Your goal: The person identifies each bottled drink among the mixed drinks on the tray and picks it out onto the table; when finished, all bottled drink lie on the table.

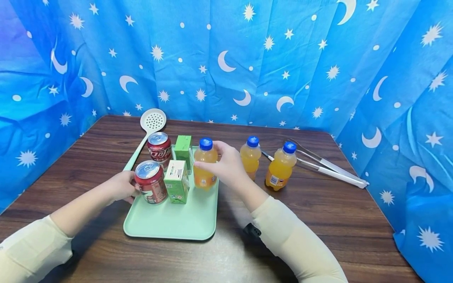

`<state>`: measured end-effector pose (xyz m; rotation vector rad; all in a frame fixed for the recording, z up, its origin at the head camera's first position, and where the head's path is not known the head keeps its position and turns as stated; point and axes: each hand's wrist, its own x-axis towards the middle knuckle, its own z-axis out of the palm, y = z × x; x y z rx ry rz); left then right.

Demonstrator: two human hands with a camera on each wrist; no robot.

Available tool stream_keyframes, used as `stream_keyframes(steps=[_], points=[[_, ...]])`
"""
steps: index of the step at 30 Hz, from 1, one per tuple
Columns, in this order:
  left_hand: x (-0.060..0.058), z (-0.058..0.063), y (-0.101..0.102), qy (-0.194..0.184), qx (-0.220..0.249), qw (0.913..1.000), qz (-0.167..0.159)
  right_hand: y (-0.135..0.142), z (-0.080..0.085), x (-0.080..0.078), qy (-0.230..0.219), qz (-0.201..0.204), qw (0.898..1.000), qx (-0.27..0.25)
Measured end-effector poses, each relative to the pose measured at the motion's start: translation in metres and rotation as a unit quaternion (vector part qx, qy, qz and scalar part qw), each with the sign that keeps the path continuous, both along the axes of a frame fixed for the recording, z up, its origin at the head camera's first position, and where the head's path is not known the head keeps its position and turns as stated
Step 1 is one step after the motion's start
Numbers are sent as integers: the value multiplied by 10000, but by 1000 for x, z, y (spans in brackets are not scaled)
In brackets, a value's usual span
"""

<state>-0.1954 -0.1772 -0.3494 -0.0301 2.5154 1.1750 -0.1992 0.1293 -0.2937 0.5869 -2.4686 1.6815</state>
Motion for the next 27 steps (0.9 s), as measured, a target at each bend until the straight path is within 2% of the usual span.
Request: stream_keyframes(steps=[10,19,22,27], points=[[1,0,0,22,18,10000,-43,4,4,10,-73,370,9990,-240],[1,-1,0,32,56,10000,-5,1,24,34,-162,486,9986,-88],[0,-1,0,36,61,10000,11,1,23,37,-196,542,9982,-152],[-1,0,1,33,16,10000,17,3,11,31,-205,653,9974,-215]])
